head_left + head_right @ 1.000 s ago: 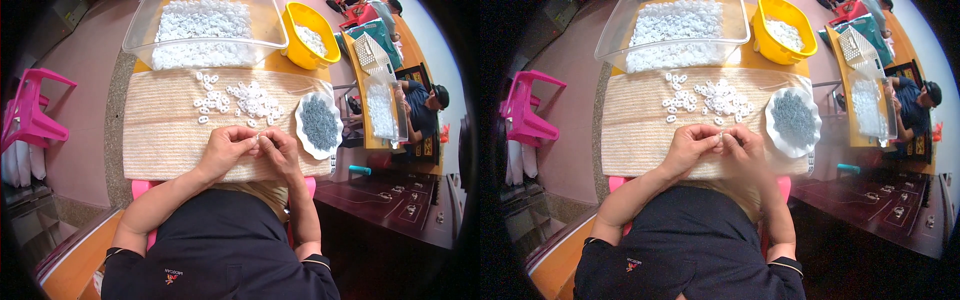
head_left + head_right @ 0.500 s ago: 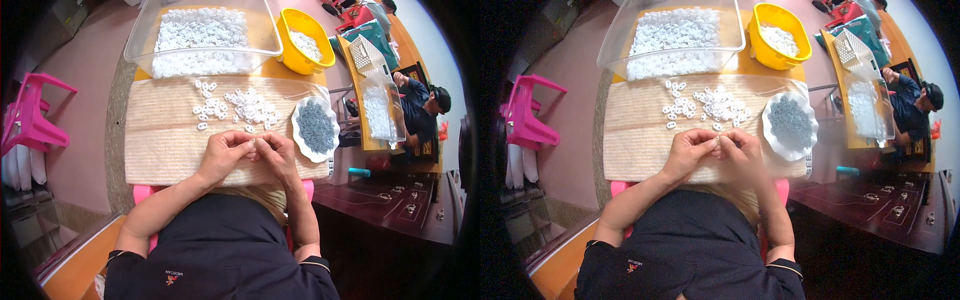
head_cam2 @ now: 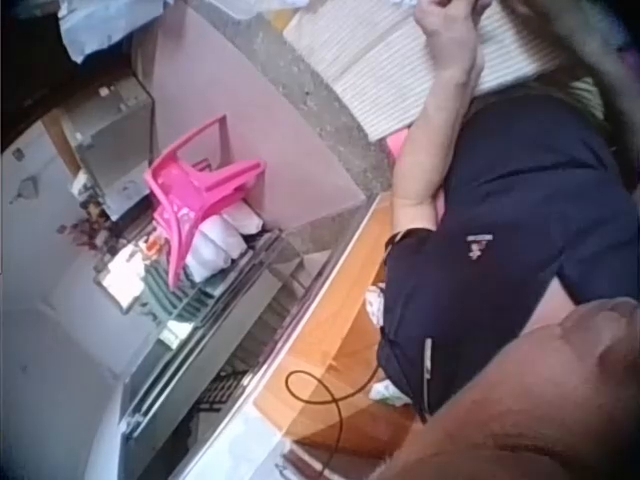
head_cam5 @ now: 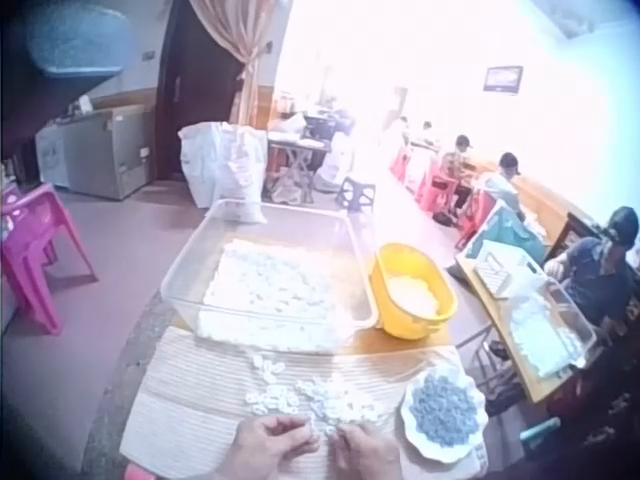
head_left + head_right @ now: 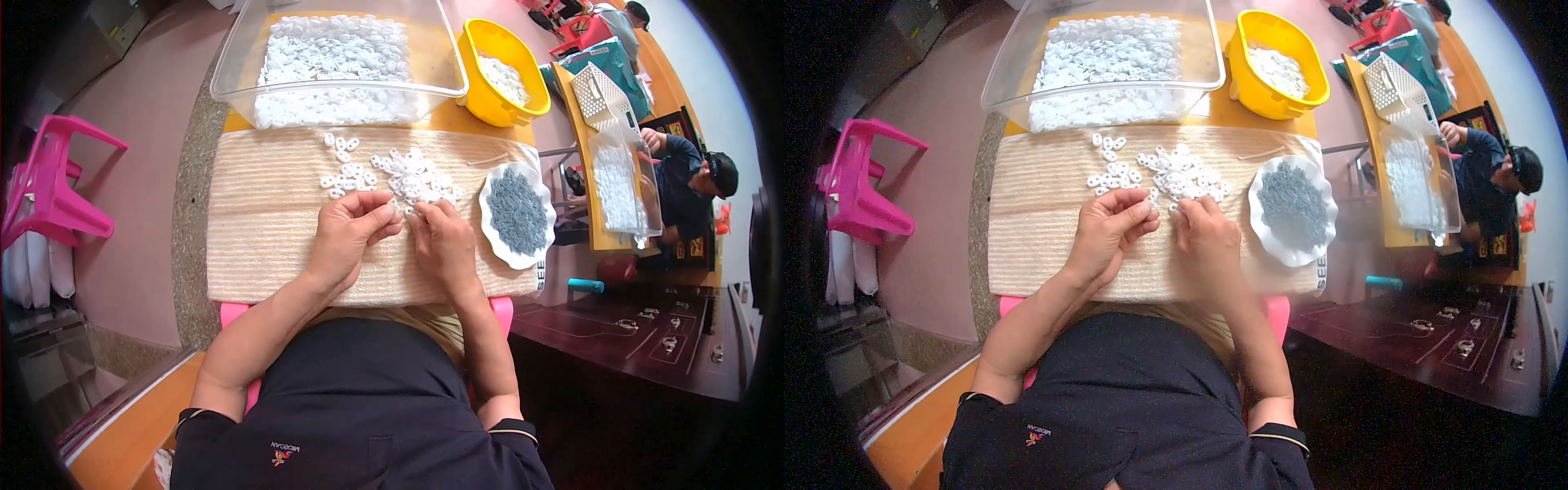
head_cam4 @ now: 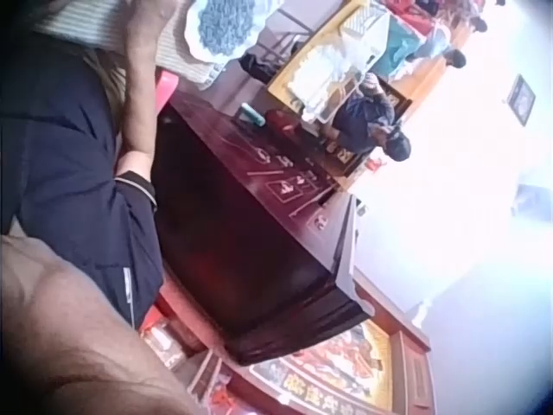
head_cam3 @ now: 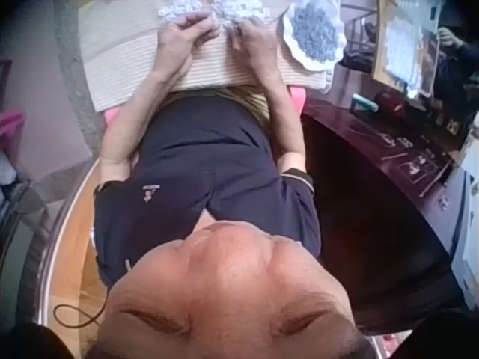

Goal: The recorder is assembling small white plastic components by inserting tiny grey pins into them.

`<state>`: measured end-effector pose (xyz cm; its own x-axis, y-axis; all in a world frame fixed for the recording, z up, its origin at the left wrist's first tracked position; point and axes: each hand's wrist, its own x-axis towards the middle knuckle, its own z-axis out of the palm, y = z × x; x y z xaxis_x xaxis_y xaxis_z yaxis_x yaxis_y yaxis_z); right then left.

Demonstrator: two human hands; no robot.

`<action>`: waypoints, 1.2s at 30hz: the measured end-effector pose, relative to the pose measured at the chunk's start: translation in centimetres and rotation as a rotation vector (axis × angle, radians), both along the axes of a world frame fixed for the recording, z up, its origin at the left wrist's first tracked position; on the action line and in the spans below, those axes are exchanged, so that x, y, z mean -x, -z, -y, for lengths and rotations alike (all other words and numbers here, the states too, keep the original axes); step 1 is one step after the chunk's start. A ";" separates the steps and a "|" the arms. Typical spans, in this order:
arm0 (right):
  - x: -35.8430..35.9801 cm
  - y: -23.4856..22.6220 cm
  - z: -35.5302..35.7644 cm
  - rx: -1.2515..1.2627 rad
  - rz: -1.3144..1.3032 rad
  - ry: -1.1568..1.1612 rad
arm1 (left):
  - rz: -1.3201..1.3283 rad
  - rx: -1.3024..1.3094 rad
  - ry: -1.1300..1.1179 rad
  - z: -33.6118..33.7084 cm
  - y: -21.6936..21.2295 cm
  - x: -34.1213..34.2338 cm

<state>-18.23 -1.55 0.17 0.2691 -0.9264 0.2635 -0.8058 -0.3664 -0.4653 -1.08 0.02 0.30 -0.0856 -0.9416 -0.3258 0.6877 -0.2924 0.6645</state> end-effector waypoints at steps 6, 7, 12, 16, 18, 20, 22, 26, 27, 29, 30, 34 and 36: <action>-1.0 -1.0 -0.3 -0.028 -0.010 0.042 | -0.023 -0.008 0.011 -0.1 0.3 -0.1; -0.9 -1.0 -0.2 -0.028 -0.012 0.041 | -0.025 -0.007 0.008 0.0 0.3 -0.1; -0.5 -1.0 -0.3 -0.011 -0.014 -0.048 | -0.026 -0.004 0.002 0.0 0.3 0.0; -0.1 -1.2 -0.4 -0.028 0.034 -0.082 | -0.015 -0.002 0.017 0.0 0.5 0.0; 0.3 -1.6 -0.4 -0.022 0.049 -0.115 | -0.013 -0.006 0.013 0.0 0.3 0.0; 1.0 -2.1 -0.4 -0.029 0.001 -0.142 | -0.011 -0.012 0.013 0.0 0.3 0.0; 1.1 -2.6 -0.3 -0.036 -0.047 -0.167 | -0.014 -0.011 0.011 0.0 0.4 0.0; 1.0 -2.7 0.1 -0.006 -0.103 -0.219 | -0.007 -0.011 0.014 0.0 0.4 0.1; 1.0 -2.4 0.3 0.031 -0.094 -0.226 | -0.010 -0.007 0.017 0.0 0.4 0.1; 1.1 -1.6 0.7 0.030 -0.093 -0.243 | -0.011 -0.001 0.017 0.0 0.5 0.0; 1.1 -1.4 0.8 0.028 -0.093 -0.258 | -0.008 -0.007 0.015 0.0 0.5 0.0; 1.0 -1.6 0.6 0.036 -0.103 -0.268 | -0.017 -0.016 0.012 0.0 0.4 0.0; 0.9 -1.9 0.4 -0.006 -0.147 -0.277 | -0.019 -0.015 0.009 0.0 0.4 0.0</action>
<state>-19.15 -1.96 2.05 0.5465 -0.8137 0.1981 -0.7342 -0.5793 -0.3541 -1.07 0.03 -0.13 -0.1005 -0.9356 -0.3385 0.6972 -0.3090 0.6469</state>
